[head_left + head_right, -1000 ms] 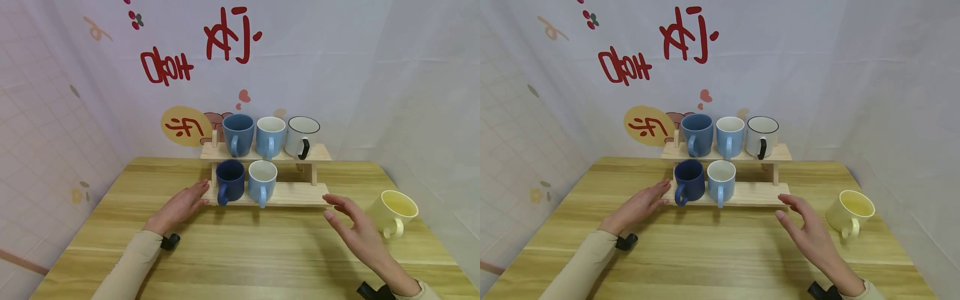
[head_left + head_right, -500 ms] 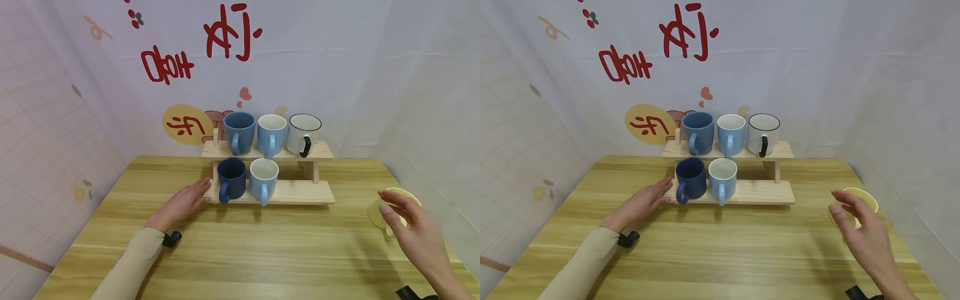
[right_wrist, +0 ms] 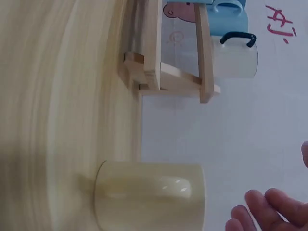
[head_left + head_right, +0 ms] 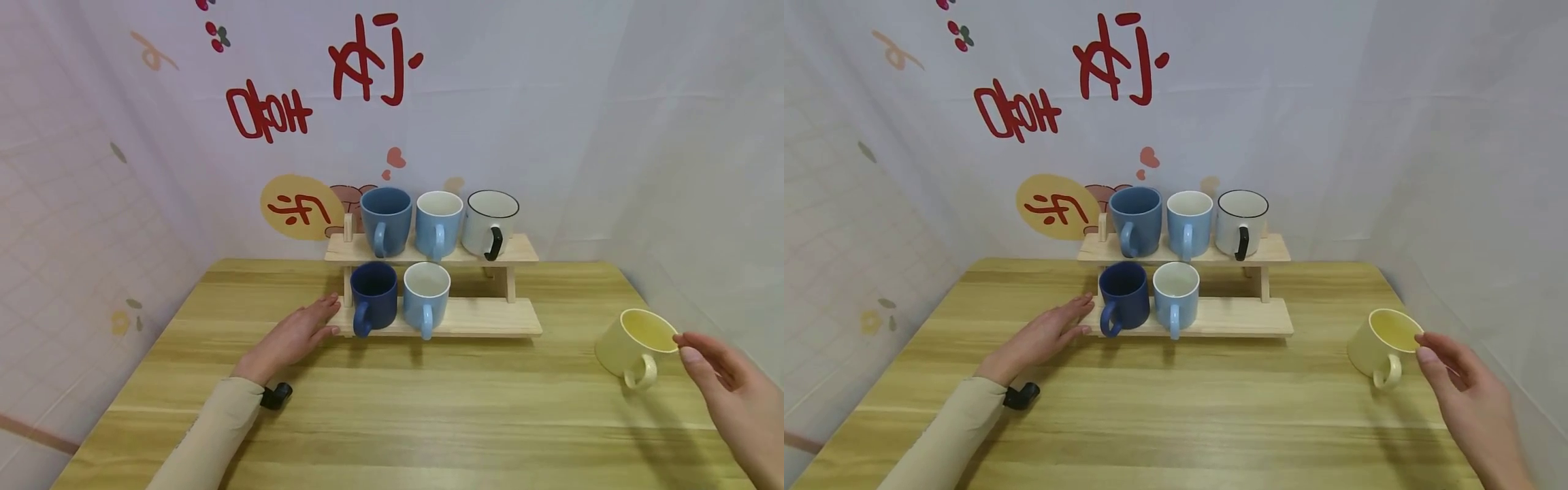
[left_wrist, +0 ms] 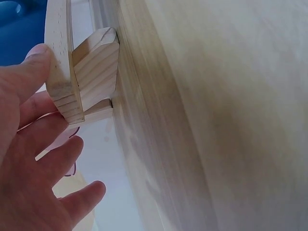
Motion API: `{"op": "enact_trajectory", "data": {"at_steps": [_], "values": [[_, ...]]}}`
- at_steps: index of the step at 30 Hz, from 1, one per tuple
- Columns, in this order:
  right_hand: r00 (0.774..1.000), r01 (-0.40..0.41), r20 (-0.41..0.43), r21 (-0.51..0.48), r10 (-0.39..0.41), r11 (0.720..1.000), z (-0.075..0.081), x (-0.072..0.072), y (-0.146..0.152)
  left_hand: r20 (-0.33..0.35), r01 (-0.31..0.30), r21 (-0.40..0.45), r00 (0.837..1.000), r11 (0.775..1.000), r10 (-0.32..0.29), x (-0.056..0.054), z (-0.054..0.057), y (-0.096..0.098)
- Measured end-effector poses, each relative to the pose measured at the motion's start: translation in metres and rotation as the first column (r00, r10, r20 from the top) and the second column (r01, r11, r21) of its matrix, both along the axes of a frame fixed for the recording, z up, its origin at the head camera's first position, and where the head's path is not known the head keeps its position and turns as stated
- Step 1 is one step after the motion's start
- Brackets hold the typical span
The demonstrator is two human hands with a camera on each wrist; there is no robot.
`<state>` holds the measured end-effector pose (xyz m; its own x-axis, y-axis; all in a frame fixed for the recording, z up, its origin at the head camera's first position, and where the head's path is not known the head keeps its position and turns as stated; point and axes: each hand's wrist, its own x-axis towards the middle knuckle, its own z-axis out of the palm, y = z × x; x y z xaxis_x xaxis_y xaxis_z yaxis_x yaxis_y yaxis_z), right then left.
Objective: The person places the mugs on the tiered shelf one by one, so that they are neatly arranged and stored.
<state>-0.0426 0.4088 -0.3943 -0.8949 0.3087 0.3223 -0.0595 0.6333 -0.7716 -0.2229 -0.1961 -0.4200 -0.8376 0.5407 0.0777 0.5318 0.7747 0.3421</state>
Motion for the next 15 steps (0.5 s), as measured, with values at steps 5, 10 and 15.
{"op": "enact_trajectory", "data": {"at_steps": [5,10,15], "values": [[0.996,-0.081,-0.036,-0.159,0.076,0.984,-0.016,0.002,0.016,0.007,-0.002,0.002,1.000,1.000,0.001,0.000,-0.001,0.000],[0.967,-0.253,-0.086,-0.449,0.240,0.857,-0.031,0.002,0.030,0.005,0.000,-0.001,1.000,1.000,0.000,0.000,-0.001,0.000],[0.899,-0.385,-0.047,-0.557,0.435,0.736,-0.044,0.000,0.040,-0.007,0.004,0.011,1.000,1.000,-0.003,-0.001,-0.002,-0.001]]}}
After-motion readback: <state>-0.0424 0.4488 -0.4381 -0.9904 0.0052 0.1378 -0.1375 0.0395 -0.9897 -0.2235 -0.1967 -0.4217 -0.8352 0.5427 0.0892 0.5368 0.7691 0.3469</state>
